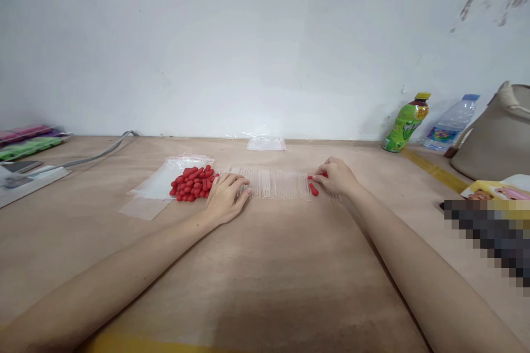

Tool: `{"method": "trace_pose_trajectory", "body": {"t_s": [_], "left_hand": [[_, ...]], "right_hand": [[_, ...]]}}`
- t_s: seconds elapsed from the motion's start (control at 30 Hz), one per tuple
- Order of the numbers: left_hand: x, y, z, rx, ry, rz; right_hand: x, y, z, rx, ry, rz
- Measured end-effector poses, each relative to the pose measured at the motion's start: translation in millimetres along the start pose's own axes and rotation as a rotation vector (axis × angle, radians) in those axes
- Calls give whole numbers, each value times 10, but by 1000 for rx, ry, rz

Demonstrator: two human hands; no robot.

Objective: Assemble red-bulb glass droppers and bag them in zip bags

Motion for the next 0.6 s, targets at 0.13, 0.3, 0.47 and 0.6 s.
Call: {"method": "trace_pose_trajectory", "body": {"t_s": [0.13,0.3,0.47,0.6], "left_hand": [[51,-14,-14,-42,-80,-58],[90,-2,-19,-67,-122,-105],[89,-1,-23,-76,-89,-113],[52,30,-124,-90,-105,-110]], "right_hand": [[99,-184,-22,-152,51,-48],[519,-221,44,-422,145,-221],[1204,20,162,-454,-199,-133],[1373,130,201,-343,-292,-87]]}}
Point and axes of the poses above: each hand's wrist, its own z-axis away from the middle knuckle, its own y-axis out of the palm, x = y × z, the point moved 5 cm from there along -z, towards the middle knuckle, and after that the axes turned 7 degrees about -y, right-handed, at the moved point
